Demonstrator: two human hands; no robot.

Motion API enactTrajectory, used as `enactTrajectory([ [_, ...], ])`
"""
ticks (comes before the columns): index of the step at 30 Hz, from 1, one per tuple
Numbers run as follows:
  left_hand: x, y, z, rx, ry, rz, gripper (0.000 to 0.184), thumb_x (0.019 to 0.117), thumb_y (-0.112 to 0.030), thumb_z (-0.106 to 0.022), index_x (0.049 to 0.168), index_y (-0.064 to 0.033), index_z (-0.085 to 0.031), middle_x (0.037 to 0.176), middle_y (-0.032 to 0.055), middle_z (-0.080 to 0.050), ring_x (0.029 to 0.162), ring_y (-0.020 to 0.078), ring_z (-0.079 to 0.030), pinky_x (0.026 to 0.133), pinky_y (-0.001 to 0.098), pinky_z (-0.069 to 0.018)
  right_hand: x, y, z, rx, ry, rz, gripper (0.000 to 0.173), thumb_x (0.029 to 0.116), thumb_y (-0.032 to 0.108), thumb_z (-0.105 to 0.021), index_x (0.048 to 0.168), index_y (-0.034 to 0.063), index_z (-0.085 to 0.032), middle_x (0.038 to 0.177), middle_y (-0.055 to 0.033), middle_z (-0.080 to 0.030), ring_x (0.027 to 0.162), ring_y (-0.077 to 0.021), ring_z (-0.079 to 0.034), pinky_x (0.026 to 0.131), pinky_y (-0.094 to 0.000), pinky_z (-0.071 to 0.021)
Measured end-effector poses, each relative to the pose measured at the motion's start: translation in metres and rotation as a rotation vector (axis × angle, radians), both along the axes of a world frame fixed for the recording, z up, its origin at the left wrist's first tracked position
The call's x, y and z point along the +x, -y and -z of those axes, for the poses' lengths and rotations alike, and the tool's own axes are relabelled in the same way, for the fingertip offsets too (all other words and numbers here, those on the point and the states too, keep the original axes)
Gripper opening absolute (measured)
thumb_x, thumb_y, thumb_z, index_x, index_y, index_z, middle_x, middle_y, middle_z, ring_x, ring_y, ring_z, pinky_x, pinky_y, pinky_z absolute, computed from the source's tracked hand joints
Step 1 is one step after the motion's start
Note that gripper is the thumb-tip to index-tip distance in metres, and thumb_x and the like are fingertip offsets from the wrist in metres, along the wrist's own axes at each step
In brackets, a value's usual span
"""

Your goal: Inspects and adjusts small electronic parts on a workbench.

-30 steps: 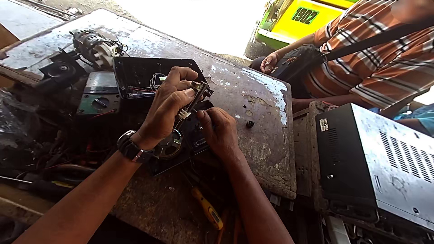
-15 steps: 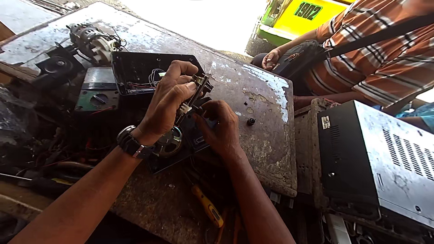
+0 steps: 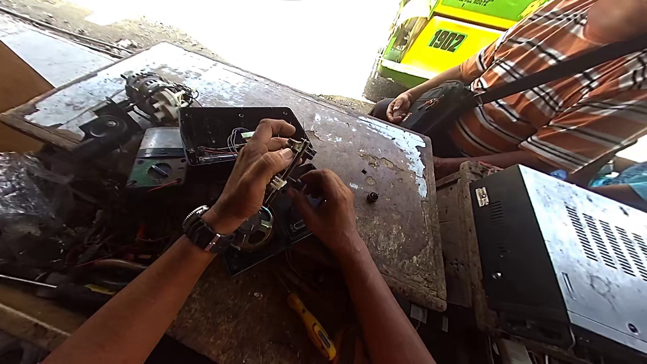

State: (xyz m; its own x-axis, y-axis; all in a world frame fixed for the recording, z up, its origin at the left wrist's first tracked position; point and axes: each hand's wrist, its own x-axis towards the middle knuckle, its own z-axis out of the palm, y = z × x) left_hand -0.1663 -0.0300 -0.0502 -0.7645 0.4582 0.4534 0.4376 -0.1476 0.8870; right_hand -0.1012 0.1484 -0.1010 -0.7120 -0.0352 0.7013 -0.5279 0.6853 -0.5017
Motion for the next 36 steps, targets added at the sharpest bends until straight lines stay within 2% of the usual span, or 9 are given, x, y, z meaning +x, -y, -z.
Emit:
enactTrajectory([
  [4, 0.0004, -0.0005, -0.0005, 0.001, 0.002, -0.003, 0.048, 0.0979, -0.025, -0.040, 0.140, -0.0028, -0.047, 0.111, 0.0125, -0.069, 0.103, 0.0233, -0.070, 0.089, 0.0404, -0.0606, -0.0006, -0.0001, 0.0006, -0.007, -0.010, -0.008, 0.026, 0.0883, 0.025, -0.078, 0.103, 0.0050, -0.069, 0.089, -0.0021, -0.067, 0.079, -0.0115, -0.064, 0.073, -0.0297, -0.0574],
  [11, -0.0022, 0.0000, 0.0002, -0.011, -0.009, 0.003, 0.050, 0.0978, -0.026, -0.039, 0.141, -0.0026, -0.047, 0.113, 0.0138, -0.070, 0.104, 0.0257, -0.071, 0.089, 0.0416, -0.0611, 0.0000, 0.0003, -0.0009, 0.010, 0.015, -0.015, 0.024, 0.0970, 0.029, -0.068, 0.098, 0.0048, -0.071, 0.085, -0.0021, -0.066, 0.077, -0.0125, -0.063, 0.072, -0.0316, -0.0566],
  [22, -0.0029, -0.0012, -0.0008, -0.007, -0.010, -0.007, 0.050, 0.0968, -0.026, -0.041, 0.140, -0.0023, -0.047, 0.112, 0.0128, -0.070, 0.102, 0.0234, -0.071, 0.088, 0.0397, -0.0605, 0.0030, -0.0017, -0.0018, 0.002, 0.017, 0.020, 0.022, 0.0924, 0.028, -0.070, 0.094, 0.0066, -0.070, 0.081, -0.0001, -0.065, 0.074, -0.0104, -0.063, 0.068, -0.0292, -0.0557],
  [24, -0.0013, 0.0000, -0.0031, -0.026, -0.035, -0.001, 0.051, 0.0968, -0.028, -0.042, 0.140, -0.0022, -0.047, 0.117, 0.0123, -0.070, 0.106, 0.0238, -0.071, 0.090, 0.0404, -0.0605, 0.0040, -0.0019, -0.0018, -0.018, 0.017, 0.028, 0.021, 0.0909, 0.028, -0.070, 0.093, 0.0070, -0.070, 0.080, 0.0005, -0.065, 0.074, -0.0095, -0.063, 0.067, -0.0288, -0.0555],
  [27, -0.0005, 0.0019, -0.0066, -0.043, -0.072, 0.042, 0.052, 0.0969, -0.029, -0.043, 0.141, -0.0014, -0.045, 0.121, 0.0113, -0.070, 0.110, 0.0238, -0.069, 0.094, 0.0402, -0.0599, 0.0062, -0.0041, -0.0025, -0.085, 0.007, 0.009, 0.019, 0.0871, 0.025, -0.071, 0.094, 0.0067, -0.070, 0.082, 0.0002, -0.066, 0.074, -0.0091, -0.064, 0.066, -0.0282, -0.0565],
  [31, -0.0017, 0.0049, -0.0080, -0.033, -0.093, 0.091, 0.054, 0.0962, -0.030, -0.044, 0.140, 0.0003, -0.045, 0.121, 0.0121, -0.070, 0.110, 0.0238, -0.069, 0.093, 0.0387, -0.0596, 0.0078, -0.0081, -0.0046, -0.207, 0.004, -0.081, 0.018, 0.0822, 0.016, -0.071, 0.095, 0.0048, -0.069, 0.084, -0.0012, -0.066, 0.072, -0.0091, -0.062, 0.062, -0.0269, -0.0549],
  [36, -0.0035, 0.0062, -0.0045, -0.016, -0.114, 0.140, 0.056, 0.0966, -0.035, -0.044, 0.140, 0.0007, -0.045, 0.122, 0.0134, -0.069, 0.113, 0.0249, -0.068, 0.095, 0.0402, -0.0584, 0.0087, -0.0082, -0.0051, -0.177, 0.025, -0.127, 0.026, 0.0867, 0.015, -0.064, 0.107, 0.0056, -0.077, 0.089, -0.0009, -0.067, 0.079, -0.0088, -0.062, 0.065, -0.0262, -0.0536],
])
